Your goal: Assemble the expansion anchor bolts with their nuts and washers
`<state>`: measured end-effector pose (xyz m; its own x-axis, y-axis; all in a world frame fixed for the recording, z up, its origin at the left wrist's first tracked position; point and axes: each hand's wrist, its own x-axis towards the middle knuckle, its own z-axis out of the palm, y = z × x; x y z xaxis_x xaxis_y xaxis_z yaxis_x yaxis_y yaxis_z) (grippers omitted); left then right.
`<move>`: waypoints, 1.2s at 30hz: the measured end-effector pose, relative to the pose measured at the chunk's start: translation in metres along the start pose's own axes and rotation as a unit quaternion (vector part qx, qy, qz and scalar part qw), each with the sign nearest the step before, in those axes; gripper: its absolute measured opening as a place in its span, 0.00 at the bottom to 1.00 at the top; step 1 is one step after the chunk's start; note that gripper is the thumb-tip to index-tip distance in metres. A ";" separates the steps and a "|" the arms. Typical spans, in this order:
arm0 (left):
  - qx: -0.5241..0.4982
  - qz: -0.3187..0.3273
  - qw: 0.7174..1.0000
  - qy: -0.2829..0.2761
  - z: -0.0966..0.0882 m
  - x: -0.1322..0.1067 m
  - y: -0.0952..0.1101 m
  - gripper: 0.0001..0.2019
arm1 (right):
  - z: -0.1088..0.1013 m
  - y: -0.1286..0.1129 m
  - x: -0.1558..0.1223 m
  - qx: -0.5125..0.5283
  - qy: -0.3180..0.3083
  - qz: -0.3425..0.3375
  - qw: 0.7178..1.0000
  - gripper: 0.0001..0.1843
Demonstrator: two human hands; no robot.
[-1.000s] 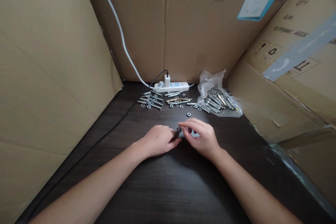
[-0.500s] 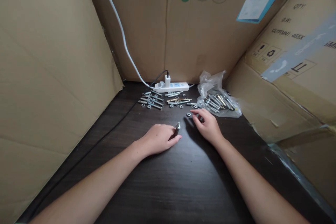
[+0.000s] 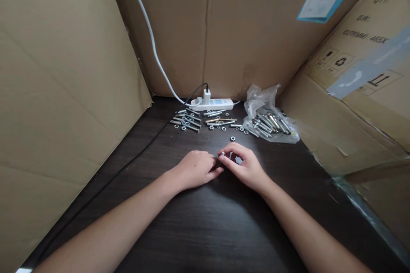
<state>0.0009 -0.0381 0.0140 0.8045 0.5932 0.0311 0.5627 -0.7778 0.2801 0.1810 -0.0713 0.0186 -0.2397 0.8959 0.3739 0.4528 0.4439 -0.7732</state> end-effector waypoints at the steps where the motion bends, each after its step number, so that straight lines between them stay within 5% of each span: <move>1: 0.000 -0.003 1.000 0.001 0.000 0.000 0.000 0.17 | -0.002 0.003 0.000 0.004 -0.005 0.004 1.000 0.08; 7: 0.003 -0.024 1.000 0.008 -0.006 -0.001 0.003 0.20 | -0.020 0.039 0.005 -0.142 0.103 0.042 0.984 0.12; 12: 0.012 -0.014 1.000 0.011 -0.007 0.000 0.003 0.21 | -0.017 0.059 0.009 -0.284 0.096 0.088 0.950 0.17; 16: 0.017 -0.023 1.000 0.009 -0.006 0.000 0.004 0.20 | -0.012 0.059 0.014 -0.344 0.081 0.114 0.928 0.12; 20: 0.021 -0.028 0.999 0.002 -0.007 0.000 0.005 0.21 | -0.015 0.057 0.014 -0.302 0.078 0.103 0.944 0.09; 24: 0.024 -0.040 0.999 0.012 -0.006 0.000 0.002 0.20 | -0.014 0.036 0.008 -0.128 0.083 0.036 0.988 0.11; 27: 0.043 -0.059 0.997 0.024 -0.004 0.000 0.000 0.18 | -0.006 0.013 0.002 -0.020 0.100 0.020 0.995 0.11; 36: 0.067 -0.077 0.995 0.014 -0.004 0.000 -0.001 0.16 | 0.007 -0.003 -0.004 -0.004 0.071 0.006 0.997 0.10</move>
<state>-0.0002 -0.0359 0.0170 0.7025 0.7113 0.0241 0.7005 -0.6971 0.1533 0.1747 -0.0758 0.0156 -0.1109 0.8944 0.4334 0.4616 0.4325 -0.7745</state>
